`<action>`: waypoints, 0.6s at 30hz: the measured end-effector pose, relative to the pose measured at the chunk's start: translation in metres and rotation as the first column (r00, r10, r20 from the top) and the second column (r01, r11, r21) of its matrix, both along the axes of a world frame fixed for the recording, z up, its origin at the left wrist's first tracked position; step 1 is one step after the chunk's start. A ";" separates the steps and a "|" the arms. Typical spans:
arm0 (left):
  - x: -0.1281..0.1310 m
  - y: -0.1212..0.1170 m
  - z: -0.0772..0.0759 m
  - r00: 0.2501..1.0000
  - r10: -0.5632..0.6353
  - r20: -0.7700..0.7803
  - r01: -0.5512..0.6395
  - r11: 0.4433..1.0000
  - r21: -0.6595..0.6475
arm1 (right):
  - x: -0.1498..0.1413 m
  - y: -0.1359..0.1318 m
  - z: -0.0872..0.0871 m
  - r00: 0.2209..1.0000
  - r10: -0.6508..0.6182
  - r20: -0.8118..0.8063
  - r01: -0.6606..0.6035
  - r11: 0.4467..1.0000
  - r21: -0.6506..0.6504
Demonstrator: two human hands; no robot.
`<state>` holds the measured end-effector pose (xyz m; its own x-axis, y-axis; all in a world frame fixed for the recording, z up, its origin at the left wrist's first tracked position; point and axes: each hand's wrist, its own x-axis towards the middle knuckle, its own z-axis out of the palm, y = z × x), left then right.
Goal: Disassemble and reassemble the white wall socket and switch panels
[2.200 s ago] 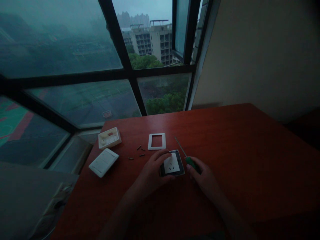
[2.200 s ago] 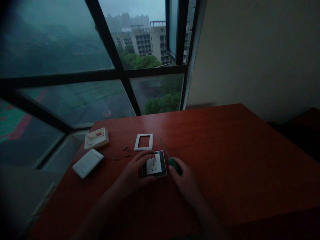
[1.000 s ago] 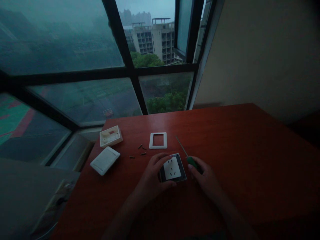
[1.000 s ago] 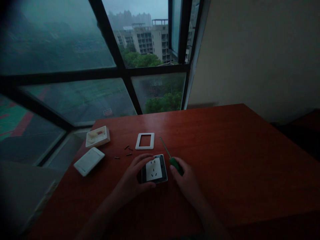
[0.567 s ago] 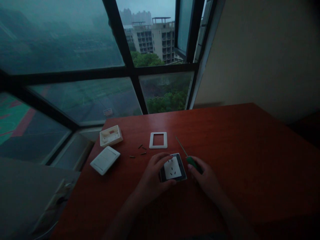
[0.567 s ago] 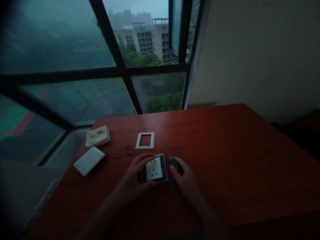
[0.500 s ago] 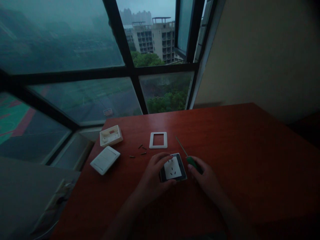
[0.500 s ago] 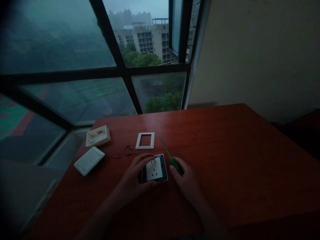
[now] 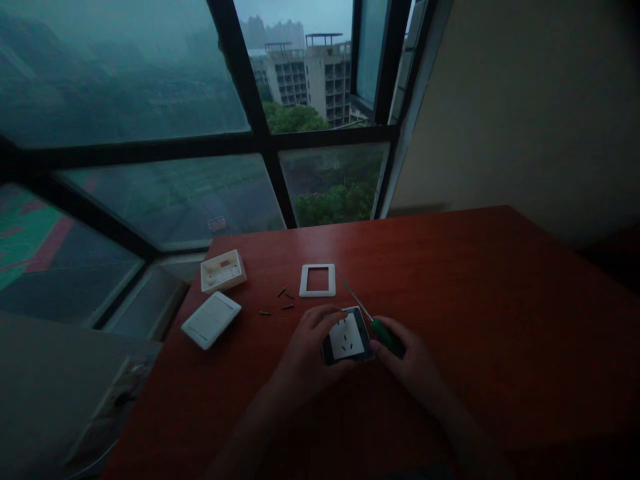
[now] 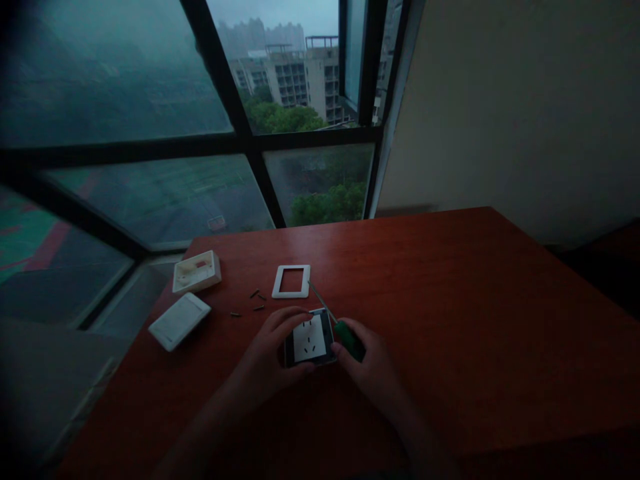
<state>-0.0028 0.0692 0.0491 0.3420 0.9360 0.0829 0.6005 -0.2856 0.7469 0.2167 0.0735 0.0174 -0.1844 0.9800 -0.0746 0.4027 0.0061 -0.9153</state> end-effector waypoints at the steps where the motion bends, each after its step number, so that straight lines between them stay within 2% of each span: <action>1: 0.000 0.000 0.000 1.000 0.001 -0.004 -0.001 1.000 -0.002 | 0.000 0.000 0.000 1.000 0.007 0.006 -0.007 1.000 -0.004; 12: 0.000 0.002 0.003 0.999 0.022 -0.041 -0.024 0.999 -0.046 | 0.000 0.000 -0.001 0.999 0.036 0.017 -0.036 0.999 -0.007; 18: -0.001 -0.001 -0.001 1.000 0.020 0.019 -0.019 0.999 -0.034 | -0.001 -0.001 0.000 0.999 0.046 -0.009 -0.046 0.999 0.000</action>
